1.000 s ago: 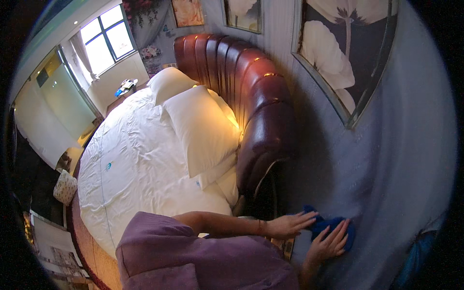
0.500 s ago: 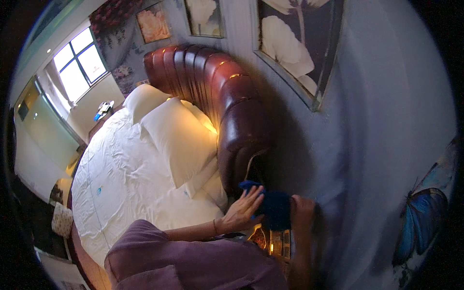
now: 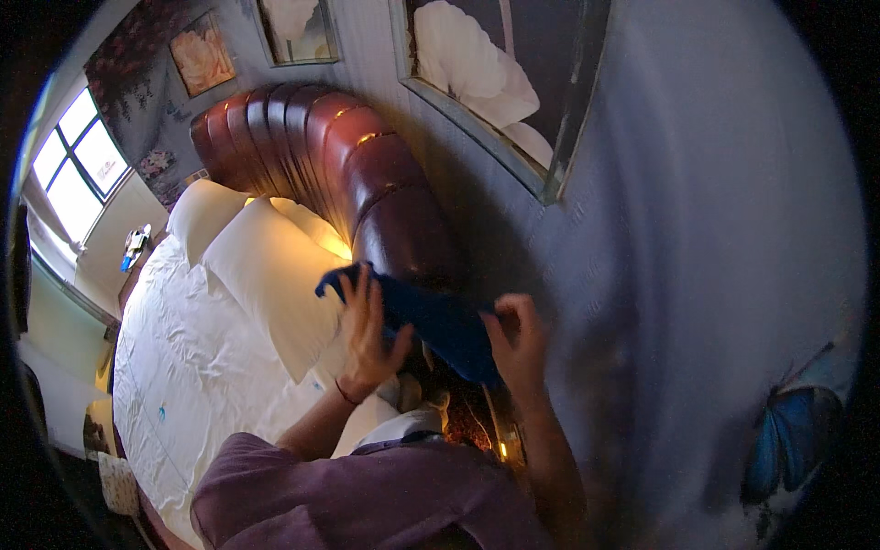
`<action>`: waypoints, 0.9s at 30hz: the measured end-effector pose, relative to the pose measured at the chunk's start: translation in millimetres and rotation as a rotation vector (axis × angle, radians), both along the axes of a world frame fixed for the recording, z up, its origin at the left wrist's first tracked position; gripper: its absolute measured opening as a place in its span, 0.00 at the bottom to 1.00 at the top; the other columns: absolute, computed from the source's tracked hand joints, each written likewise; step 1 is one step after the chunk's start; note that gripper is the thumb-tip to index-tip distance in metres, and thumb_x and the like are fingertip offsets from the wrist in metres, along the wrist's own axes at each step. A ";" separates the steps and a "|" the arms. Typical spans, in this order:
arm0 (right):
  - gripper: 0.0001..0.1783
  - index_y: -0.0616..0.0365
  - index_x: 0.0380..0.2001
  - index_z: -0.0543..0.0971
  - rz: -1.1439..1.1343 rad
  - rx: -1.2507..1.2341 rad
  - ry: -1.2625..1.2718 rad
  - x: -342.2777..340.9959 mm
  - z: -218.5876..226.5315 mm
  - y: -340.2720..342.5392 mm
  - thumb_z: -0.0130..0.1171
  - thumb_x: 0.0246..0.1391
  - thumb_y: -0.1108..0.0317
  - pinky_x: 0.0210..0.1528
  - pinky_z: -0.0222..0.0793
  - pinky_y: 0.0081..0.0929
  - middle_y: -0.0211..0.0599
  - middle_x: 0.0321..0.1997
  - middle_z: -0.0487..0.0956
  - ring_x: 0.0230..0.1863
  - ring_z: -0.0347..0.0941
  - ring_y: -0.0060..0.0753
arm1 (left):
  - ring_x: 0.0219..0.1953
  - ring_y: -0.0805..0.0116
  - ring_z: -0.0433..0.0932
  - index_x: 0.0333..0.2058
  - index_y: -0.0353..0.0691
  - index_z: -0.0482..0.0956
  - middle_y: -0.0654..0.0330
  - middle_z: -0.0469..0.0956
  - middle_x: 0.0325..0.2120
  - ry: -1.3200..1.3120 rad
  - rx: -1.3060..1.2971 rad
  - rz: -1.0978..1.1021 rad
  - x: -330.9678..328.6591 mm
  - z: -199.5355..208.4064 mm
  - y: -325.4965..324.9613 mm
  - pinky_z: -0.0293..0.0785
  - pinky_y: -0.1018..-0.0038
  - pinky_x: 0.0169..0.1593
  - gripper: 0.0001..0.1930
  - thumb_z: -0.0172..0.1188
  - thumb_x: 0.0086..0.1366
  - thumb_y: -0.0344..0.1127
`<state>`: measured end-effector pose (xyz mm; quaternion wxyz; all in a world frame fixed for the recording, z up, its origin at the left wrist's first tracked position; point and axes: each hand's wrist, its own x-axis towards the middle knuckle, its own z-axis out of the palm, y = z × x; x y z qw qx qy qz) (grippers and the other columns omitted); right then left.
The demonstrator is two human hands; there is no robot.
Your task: The person wipes a glass shower door and a bathtub rim with a blue cloth, then moves into a bedroom to wipe a leather headboard and a wall-mounted picture frame. The person uses the same blue cloth throughout the sequence.
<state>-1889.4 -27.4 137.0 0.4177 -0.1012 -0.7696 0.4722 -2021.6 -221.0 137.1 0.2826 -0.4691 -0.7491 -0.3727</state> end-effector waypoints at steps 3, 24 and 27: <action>0.16 0.55 0.48 0.74 -0.018 0.288 0.031 -63.4 47.2 11.0 0.64 0.58 0.71 0.41 0.73 0.27 0.43 0.49 0.74 0.43 0.75 0.32 | 0.72 0.31 0.44 0.69 0.31 0.54 0.41 0.50 0.70 -0.057 -0.038 0.125 -43.5 48.3 12.1 0.47 0.45 0.70 0.39 0.62 0.64 0.37; 0.40 0.48 0.73 0.53 0.235 0.535 -0.518 -301.6 -1.5 61.6 0.51 0.64 0.45 0.73 0.47 0.55 0.60 0.76 0.47 0.75 0.44 0.68 | 0.65 0.44 0.65 0.53 0.35 0.77 0.45 0.74 0.58 -0.452 0.403 0.041 -221.4 -13.1 70.2 0.55 0.54 0.69 0.15 0.55 0.69 0.29; 0.40 0.45 0.73 0.55 0.313 0.462 -0.494 -261.9 -4.5 57.6 0.53 0.63 0.46 0.73 0.45 0.56 0.59 0.76 0.46 0.75 0.42 0.67 | 0.47 0.55 0.80 0.47 0.33 0.80 0.51 0.81 0.49 -0.351 0.632 -0.175 -175.5 30.1 34.8 0.72 0.63 0.54 0.12 0.53 0.70 0.30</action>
